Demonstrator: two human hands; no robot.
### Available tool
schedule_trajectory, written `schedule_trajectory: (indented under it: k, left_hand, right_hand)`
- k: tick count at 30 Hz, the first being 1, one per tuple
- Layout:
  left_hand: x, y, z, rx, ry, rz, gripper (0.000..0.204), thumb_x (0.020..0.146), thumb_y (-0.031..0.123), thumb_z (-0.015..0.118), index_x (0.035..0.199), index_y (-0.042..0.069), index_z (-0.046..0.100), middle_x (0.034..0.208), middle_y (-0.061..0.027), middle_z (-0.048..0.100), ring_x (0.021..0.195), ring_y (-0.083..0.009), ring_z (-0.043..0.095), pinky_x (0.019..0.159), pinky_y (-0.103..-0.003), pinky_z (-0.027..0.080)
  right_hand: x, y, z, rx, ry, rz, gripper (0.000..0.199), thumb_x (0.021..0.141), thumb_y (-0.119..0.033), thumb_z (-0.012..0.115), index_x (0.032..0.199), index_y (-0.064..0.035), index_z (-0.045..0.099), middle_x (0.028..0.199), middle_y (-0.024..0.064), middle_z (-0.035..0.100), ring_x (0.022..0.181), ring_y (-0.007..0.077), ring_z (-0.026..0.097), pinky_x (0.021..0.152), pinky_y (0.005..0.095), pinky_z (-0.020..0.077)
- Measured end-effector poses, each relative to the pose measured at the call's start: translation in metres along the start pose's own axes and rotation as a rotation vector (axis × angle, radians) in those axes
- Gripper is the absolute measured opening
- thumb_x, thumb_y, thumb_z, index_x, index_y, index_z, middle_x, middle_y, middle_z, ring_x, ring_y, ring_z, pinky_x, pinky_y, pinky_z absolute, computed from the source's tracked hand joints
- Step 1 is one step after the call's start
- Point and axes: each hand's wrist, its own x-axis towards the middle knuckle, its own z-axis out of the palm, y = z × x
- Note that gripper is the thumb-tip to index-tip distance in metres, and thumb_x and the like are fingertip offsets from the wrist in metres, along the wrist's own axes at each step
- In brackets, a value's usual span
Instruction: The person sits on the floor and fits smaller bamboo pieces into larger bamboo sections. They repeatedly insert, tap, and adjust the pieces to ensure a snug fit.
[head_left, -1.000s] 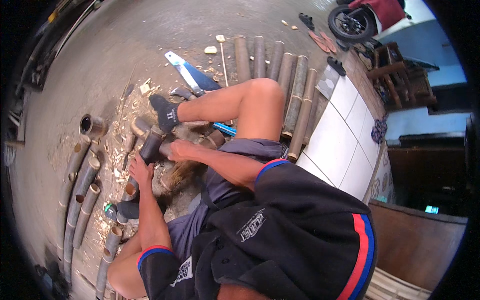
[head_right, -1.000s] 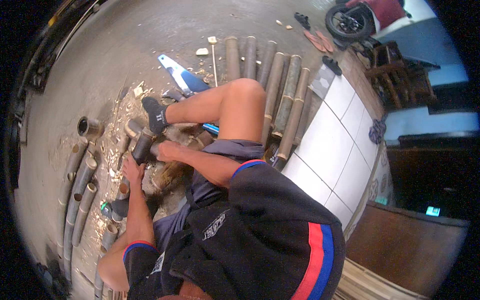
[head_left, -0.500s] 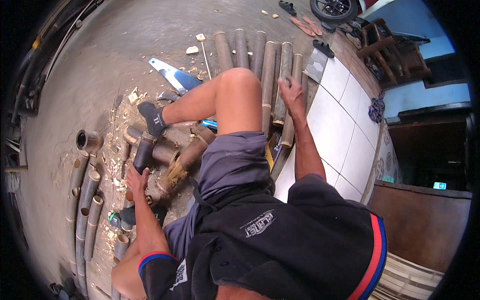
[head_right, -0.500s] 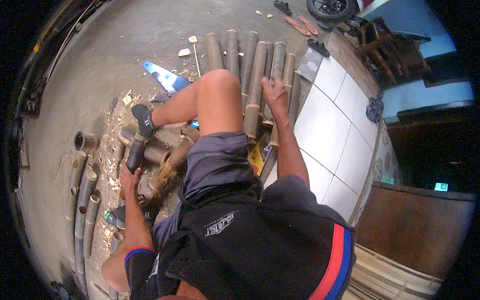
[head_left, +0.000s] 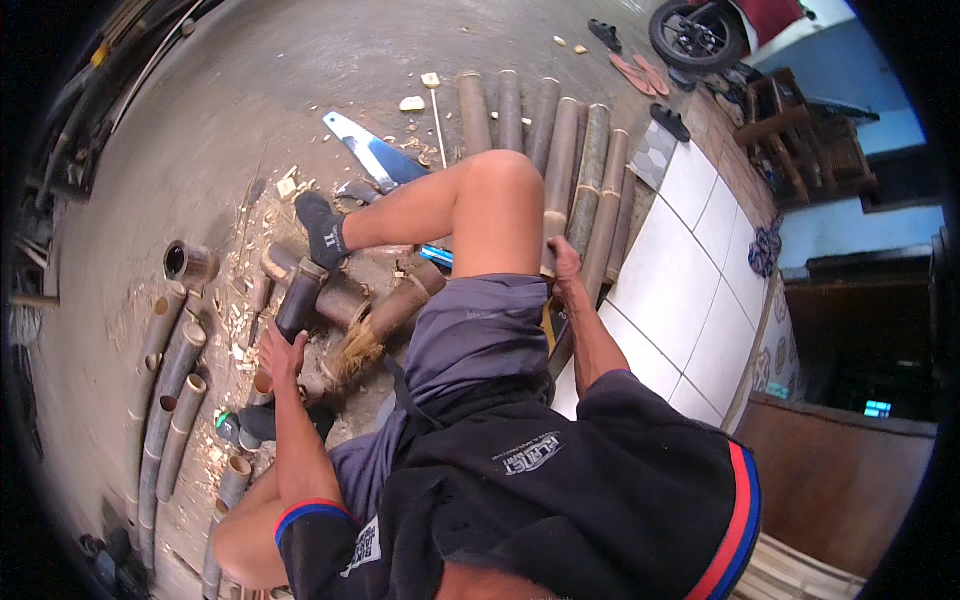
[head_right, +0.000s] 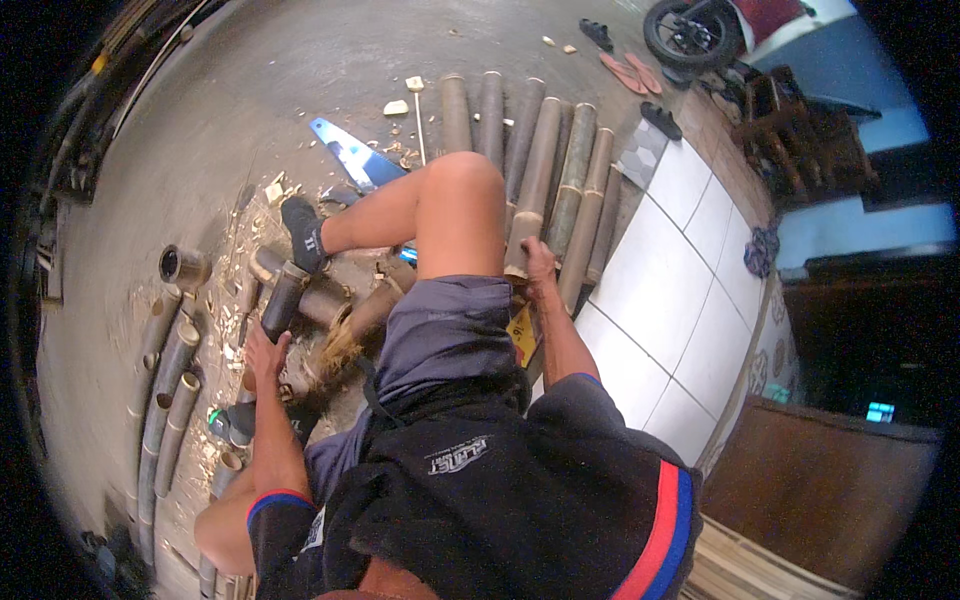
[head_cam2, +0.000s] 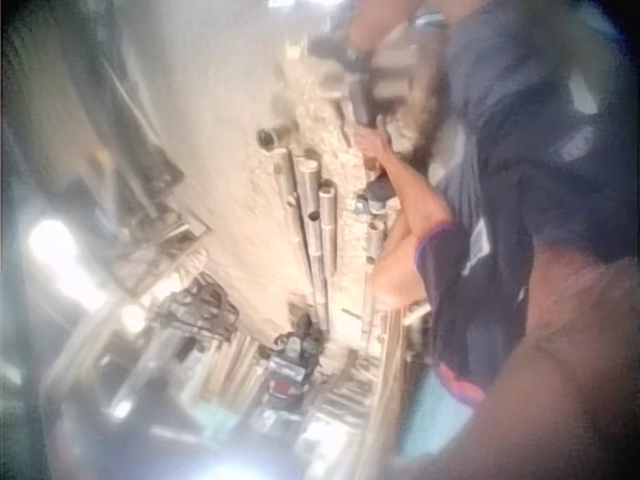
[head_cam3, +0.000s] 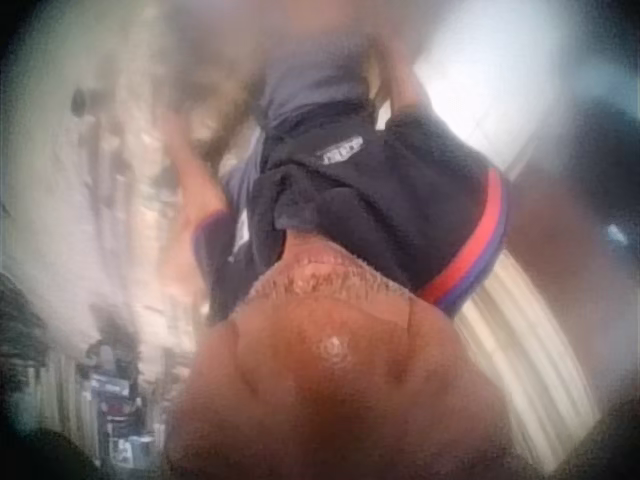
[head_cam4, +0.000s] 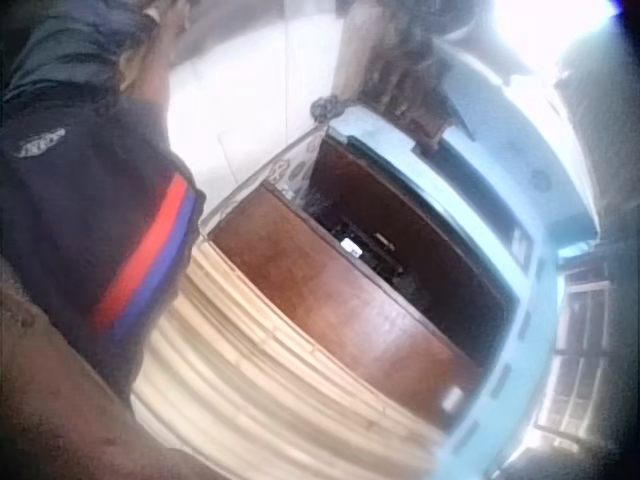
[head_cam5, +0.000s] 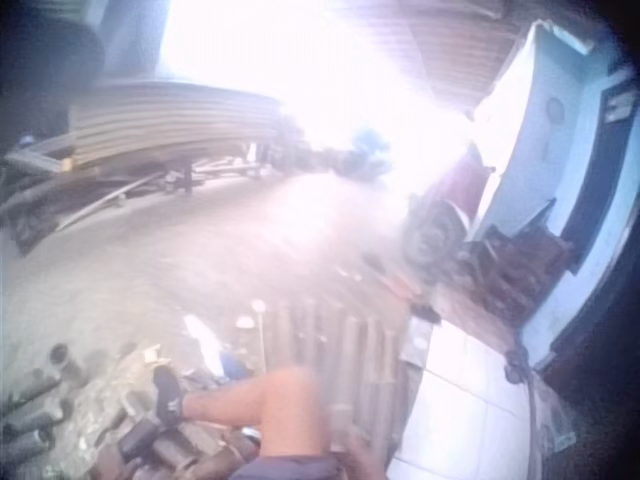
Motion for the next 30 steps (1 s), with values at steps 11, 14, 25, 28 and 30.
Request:
schedule_trajectory:
  k: [11,14,25,28,30]
  left_hand:
    - [-0.009,-0.015,-0.037,-0.142,0.101,-0.091,0.087,0.084,0.052,0.075,0.155,0.014,0.042,0.142,-0.0256,0.053,0.132,-0.0436,0.049,0.111,-0.053,0.038]
    - [-0.006,0.004,-0.049,-0.416,0.499,-0.002,0.094,0.084,0.04,0.079,0.16,0.013,0.031,0.15,-0.0384,0.035,0.139,-0.0544,0.037,0.116,-0.057,0.032]
    - [-0.025,0.072,-0.213,-0.113,1.082,0.361,0.1,0.065,0.028,0.092,0.152,0.021,0.043,0.149,-0.0177,0.041,0.143,-0.0402,0.035,0.119,-0.055,0.028]
    - [-0.022,0.042,-0.206,-0.088,0.99,0.278,0.08,0.06,0.026,0.092,0.133,0.02,0.06,0.126,-0.0059,0.063,0.132,-0.0293,0.052,0.113,-0.047,0.038]
    - [-0.011,0.042,-0.193,-0.252,0.849,0.293,0.075,0.063,0.031,0.091,0.13,0.015,0.061,0.12,-0.0091,0.067,0.121,-0.0307,0.06,0.106,-0.044,0.045]
  right_hand:
    - [0.004,-0.19,-0.039,-0.275,-0.121,-0.441,0.059,0.089,-0.021,0.076,0.138,0.0024,0.054,0.117,0.0132,0.069,0.099,0.0268,0.067,0.087,0.0378,0.0546]
    - [-0.008,-0.297,-0.045,-0.431,-0.157,-0.45,0.067,0.087,-0.019,0.076,0.146,-0.0024,0.049,0.121,0.0191,0.069,0.109,0.032,0.067,0.096,0.0408,0.0523]
    - [-0.058,-0.456,0.116,-0.869,-0.558,-1.301,0.069,0.073,-0.018,0.083,0.137,-0.0102,0.059,0.122,0.0116,0.069,0.111,0.0329,0.067,0.097,0.0448,0.0517]
    - [-0.073,-0.489,0.139,-0.881,-0.587,-1.567,0.064,0.072,-0.016,0.085,0.132,-0.0096,0.063,0.121,0.0112,0.067,0.111,0.031,0.065,0.097,0.0451,0.0515]
    - [-0.081,-0.509,0.139,-0.739,-0.156,-1.714,0.062,0.072,-0.016,0.086,0.13,-0.0073,0.063,0.122,0.0117,0.066,0.112,0.0318,0.063,0.097,0.047,0.0508]
